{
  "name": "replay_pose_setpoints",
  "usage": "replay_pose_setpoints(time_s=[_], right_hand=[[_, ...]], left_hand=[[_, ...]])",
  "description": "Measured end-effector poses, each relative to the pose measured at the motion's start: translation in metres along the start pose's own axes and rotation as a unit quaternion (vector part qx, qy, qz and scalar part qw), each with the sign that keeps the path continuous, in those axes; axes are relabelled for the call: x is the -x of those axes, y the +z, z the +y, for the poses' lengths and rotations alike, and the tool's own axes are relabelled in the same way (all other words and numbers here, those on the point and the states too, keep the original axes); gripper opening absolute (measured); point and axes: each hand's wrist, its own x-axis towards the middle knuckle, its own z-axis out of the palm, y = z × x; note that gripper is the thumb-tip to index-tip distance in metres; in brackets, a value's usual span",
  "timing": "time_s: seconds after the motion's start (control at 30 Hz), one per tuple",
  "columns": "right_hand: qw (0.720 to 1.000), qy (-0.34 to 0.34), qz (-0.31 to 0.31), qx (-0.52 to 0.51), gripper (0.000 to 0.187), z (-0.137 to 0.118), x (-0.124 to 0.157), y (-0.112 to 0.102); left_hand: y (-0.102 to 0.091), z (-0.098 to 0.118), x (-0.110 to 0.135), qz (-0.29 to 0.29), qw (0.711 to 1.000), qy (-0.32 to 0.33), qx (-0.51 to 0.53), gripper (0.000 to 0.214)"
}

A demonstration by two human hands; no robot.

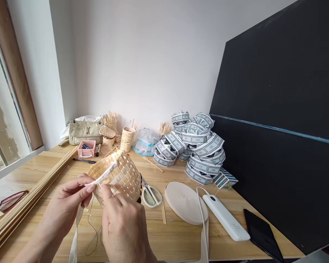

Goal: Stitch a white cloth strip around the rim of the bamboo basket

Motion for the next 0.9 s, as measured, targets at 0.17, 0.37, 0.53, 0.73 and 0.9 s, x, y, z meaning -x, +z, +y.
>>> replay_pose_setpoints(time_s=[0.17,0.37,0.53,0.73,0.9], right_hand=[[1.0,0.001,-0.004,-0.006,0.036,0.001,0.002,0.002],[0.999,0.016,-0.005,-0.033,0.037,0.002,0.004,0.002],[0.996,0.061,0.011,-0.057,0.037,0.002,0.009,0.006],[0.989,0.119,0.046,-0.069,0.03,0.001,0.015,0.014],[0.986,0.152,0.04,-0.055,0.026,0.004,0.018,0.015]], left_hand=[[-0.001,0.001,0.001,-0.01,0.998,0.035,-0.041,0.006],[0.002,0.006,0.001,0.0,0.963,0.203,-0.18,0.01],[0.006,0.004,0.004,0.033,0.872,0.35,-0.341,0.014],[0.015,-0.002,0.011,0.017,0.834,0.396,-0.384,0.012],[0.017,-0.009,0.013,0.002,0.817,0.402,-0.412,0.015]])
